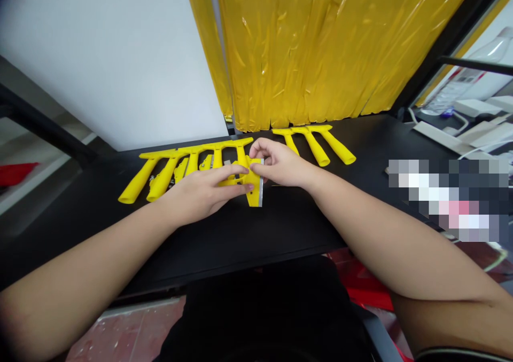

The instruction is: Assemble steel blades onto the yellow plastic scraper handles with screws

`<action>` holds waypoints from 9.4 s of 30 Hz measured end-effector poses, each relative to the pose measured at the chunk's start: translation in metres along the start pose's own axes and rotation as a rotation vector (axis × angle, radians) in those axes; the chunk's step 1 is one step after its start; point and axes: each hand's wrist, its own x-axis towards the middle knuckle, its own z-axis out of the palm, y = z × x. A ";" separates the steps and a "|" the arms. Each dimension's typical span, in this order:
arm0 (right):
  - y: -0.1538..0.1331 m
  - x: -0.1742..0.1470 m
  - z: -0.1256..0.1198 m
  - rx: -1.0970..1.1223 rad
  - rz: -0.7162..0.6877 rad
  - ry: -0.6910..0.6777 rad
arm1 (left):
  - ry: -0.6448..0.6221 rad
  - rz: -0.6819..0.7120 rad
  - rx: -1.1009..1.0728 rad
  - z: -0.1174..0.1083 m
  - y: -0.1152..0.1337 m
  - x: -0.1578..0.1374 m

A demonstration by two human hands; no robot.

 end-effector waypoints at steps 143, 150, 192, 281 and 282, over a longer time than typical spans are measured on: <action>0.000 0.003 -0.009 0.028 -0.123 -0.023 | 0.201 -0.771 -1.992 -0.012 0.009 0.016; -0.018 -0.012 -0.046 -0.424 -0.106 -0.050 | 0.159 -0.883 -1.993 -0.013 0.011 0.018; -0.009 -0.010 -0.023 -0.718 -0.104 0.075 | 0.480 -0.989 -1.863 -0.005 0.002 0.018; -0.014 -0.003 -0.013 -0.330 -0.069 0.214 | 0.589 -0.852 -1.319 0.005 0.001 0.012; -0.014 -0.003 -0.013 -0.186 0.000 0.171 | 0.591 -0.835 -1.313 0.005 0.001 0.011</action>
